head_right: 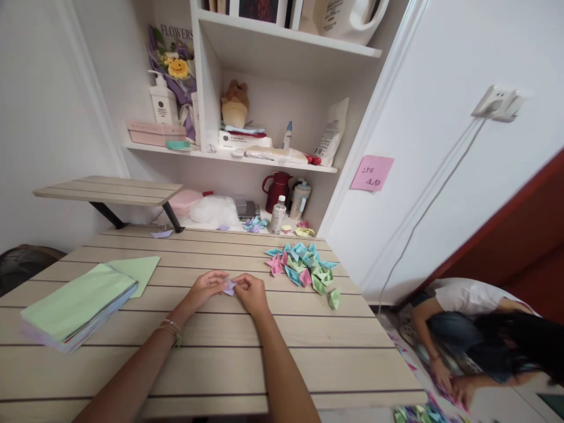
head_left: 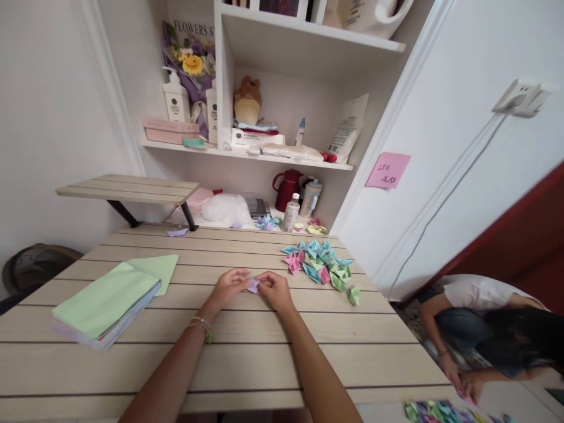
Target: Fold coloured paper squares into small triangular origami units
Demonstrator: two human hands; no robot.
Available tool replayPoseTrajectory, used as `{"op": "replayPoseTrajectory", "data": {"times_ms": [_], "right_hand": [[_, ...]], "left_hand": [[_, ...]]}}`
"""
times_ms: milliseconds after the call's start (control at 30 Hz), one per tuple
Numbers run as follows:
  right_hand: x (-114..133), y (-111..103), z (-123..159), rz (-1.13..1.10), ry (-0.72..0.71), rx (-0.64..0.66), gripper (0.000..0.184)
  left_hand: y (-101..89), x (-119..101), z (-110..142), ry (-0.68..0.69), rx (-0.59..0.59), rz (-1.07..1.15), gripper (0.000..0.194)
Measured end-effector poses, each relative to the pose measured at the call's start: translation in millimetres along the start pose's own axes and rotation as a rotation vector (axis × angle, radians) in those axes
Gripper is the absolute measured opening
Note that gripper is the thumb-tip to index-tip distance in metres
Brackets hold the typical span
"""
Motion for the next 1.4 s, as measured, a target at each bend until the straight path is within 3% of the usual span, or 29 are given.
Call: {"op": "replayPoseTrajectory", "data": {"times_ms": [133,267,400,567,733,967,1400], "right_hand": [[-4.2,9.0,0.2,-0.050,0.079,0.194,0.027],[-7.1,12.6,3.4,-0.101,0.138,0.272,0.032],[-11.5,10.5,1.5,-0.140,0.159,0.212,0.045],[-17.5,11.2,-2.1,-0.147,0.155,0.168,0.032],[-16.6,8.5,-2.3,-0.126,0.144,0.126,0.032],[13.2,-4.2,4.7,0.127,-0.061,-0.032,0.024],[12.5,0.8,5.4,0.138,-0.058,0.003,0.015]], "left_hand": [[-7.1,0.7,-1.4,0.009,-0.038,-0.013,0.039],[-7.9,-2.4,-1.8,0.039,-0.041,-0.020,0.035],[-1.5,-4.6,-0.7,0.066,0.014,-0.048,0.030],[-2.1,-5.6,-1.3,0.096,-0.010,-0.065,0.028],[-4.5,-4.8,-2.8,0.104,-0.038,-0.142,0.021],[3.2,-28.9,-1.5,0.271,0.022,-0.278,0.017],[5.4,-39.0,0.7,0.389,0.052,-0.477,0.019]]}}
Point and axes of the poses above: each hand's wrist, its own z-axis away from the middle knuckle, its own y-axis out of the palm, x = y × z, the point moved 10 cm from there along -z, towards the middle knuckle, and after that the axes turned 13 degrees about y, right-handed, at the moved point
